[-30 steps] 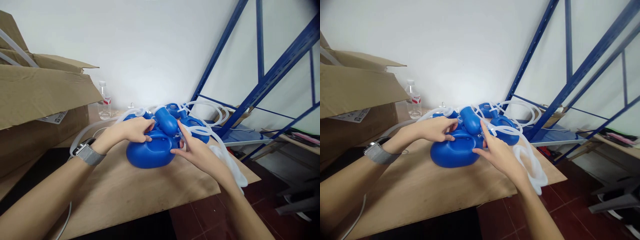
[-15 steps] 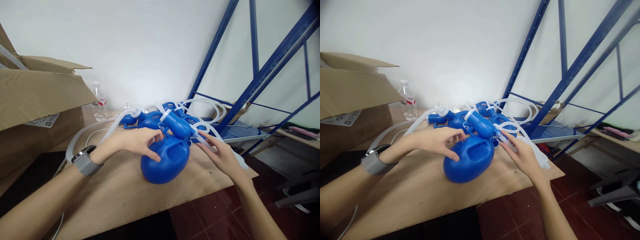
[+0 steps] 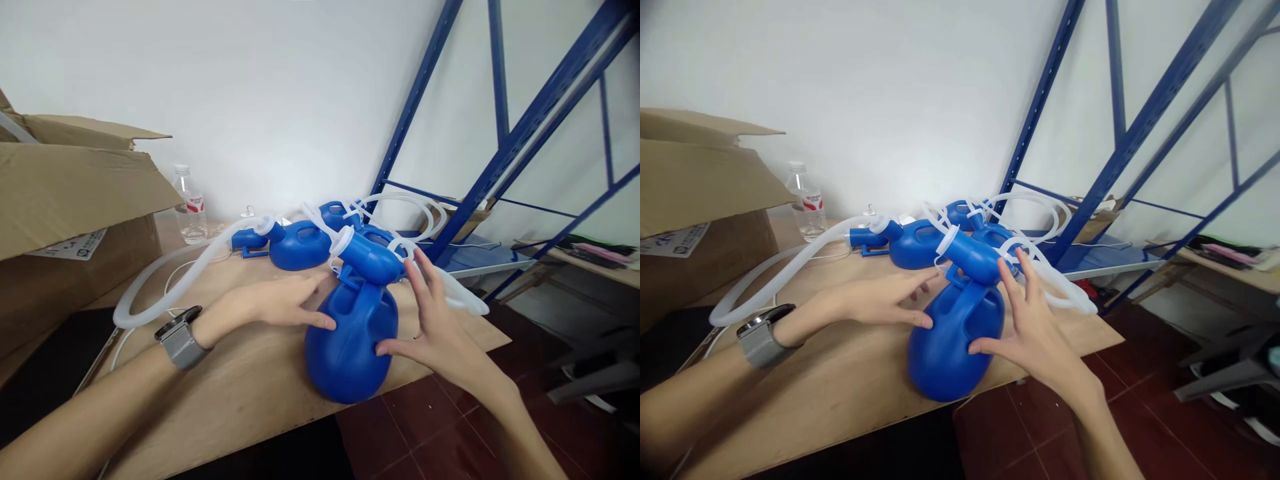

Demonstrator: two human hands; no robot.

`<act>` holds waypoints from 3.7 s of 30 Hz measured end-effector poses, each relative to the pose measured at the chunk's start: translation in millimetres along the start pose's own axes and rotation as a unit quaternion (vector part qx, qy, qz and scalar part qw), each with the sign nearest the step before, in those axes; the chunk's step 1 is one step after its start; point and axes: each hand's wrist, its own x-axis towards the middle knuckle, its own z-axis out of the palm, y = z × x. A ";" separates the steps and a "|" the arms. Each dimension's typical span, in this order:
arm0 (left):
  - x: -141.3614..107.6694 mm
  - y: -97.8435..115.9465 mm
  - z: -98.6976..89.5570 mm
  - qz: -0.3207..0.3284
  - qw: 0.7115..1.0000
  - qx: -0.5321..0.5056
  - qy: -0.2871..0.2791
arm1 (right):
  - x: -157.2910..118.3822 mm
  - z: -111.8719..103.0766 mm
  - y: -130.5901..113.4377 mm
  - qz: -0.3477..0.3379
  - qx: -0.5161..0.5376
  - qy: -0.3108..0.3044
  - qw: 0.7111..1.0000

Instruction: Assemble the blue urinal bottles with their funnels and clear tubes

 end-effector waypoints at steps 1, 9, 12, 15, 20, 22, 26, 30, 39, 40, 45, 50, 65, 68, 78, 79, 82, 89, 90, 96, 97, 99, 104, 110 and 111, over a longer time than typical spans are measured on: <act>1.1 -0.3 0.3 -0.027 0.999 -0.021 0.028 | 0.2 2.1 -1.2 0.005 0.006 -0.005 1.000; 12.2 -2.1 9.4 0.049 0.974 -0.138 0.175 | -29.1 39.9 -9.1 0.028 0.054 0.157 0.986; 14.1 -3.3 17.2 0.079 0.974 -0.117 0.176 | -36.8 55.8 -12.5 0.082 0.132 0.106 0.982; 15.4 -6.3 24.3 0.085 0.971 -0.138 0.178 | -38.3 64.0 -14.3 0.094 0.174 0.080 0.977; 15.8 0.3 36.2 0.093 0.961 -0.179 0.189 | -38.9 62.7 -15.9 0.109 0.202 0.067 0.971; 15.2 7.5 39.3 0.101 0.961 -0.183 0.180 | -39.1 60.0 -15.3 0.115 0.208 0.061 0.969; 13.9 15.9 39.3 0.114 0.962 -0.187 0.162 | -38.4 56.0 -12.4 0.126 0.207 0.035 0.970; 13.1 10.7 37.6 0.110 0.966 -0.191 0.133 | -39.0 56.8 -7.9 0.125 0.193 0.029 0.973; 7.4 -17.5 39.4 -0.046 0.995 -0.075 0.055 | -58.4 46.2 36.7 0.148 0.128 0.021 0.980; 6.5 -22.8 40.5 -0.048 0.997 -0.051 0.042 | -63.6 43.9 46.9 0.152 0.122 0.028 0.980; 1.9 -50.2 55.4 -0.092 0.992 0.069 -0.050 | -83.1 36.1 88.1 0.146 0.094 0.077 0.982; -0.5 -63.8 72.2 -0.088 0.988 0.118 -0.036 | -76.7 31.8 70.2 0.187 0.031 0.075 0.979; -2.2 -67.2 78.9 -0.062 0.986 0.153 0.011 | -38.0 35.0 146.7 0.359 0.037 0.092 0.928; -2.4 -66.6 78.6 -0.059 0.987 0.151 0.014 | -28.4 37.7 164.3 0.374 0.049 0.094 0.921; -1.7 -71.6 82.0 -0.057 0.987 0.150 0.026 | 11.0 70.7 177.0 0.370 -0.022 0.082 0.925; -1.7 -71.7 82.1 -0.056 0.987 0.151 0.025 | 13.9 73.9 177.4 0.365 -0.029 0.069 0.928; -1.8 -70.8 81.4 -0.056 0.986 0.154 0.024 | 14.2 79.5 176.0 0.352 -0.026 0.028 0.935; -3.6 -63.1 77.6 -0.058 0.986 0.154 0.028 | -3.9 70.8 125.1 0.226 -0.008 0.160 0.961; -3.6 -62.3 77.2 -0.059 0.986 0.153 0.028 | -1.6 69.8 113.5 0.180 -0.001 0.129 0.975; -3.5 -62.3 76.9 -0.061 0.987 0.148 0.028 | 42.2 93.6 68.0 0.055 -0.071 0.003 0.996; -3.6 -62.5 77.1 -0.061 0.987 0.148 0.028 | 51.7 100.1 66.6 0.056 -0.094 0.008 0.994; -4.2 -62.4 77.1 -0.061 0.987 0.148 0.029 | 71.0 110.4 67.7 0.063 -0.130 0.010 0.989; -5.1 -61.0 75.6 -0.060 0.987 0.146 0.032 | 119.2 118.0 81.0 0.090 -0.144 -0.046 0.984; -3.2 -62.8 78.6 -0.070 0.987 0.137 0.037 | 164.7 120.4 106.1 0.160 -0.053 -0.073 0.983; -2.9 -63.2 79.5 -0.079 0.987 0.136 0.044 | 169.8 120.2 110.4 0.159 -0.039 -0.051 0.985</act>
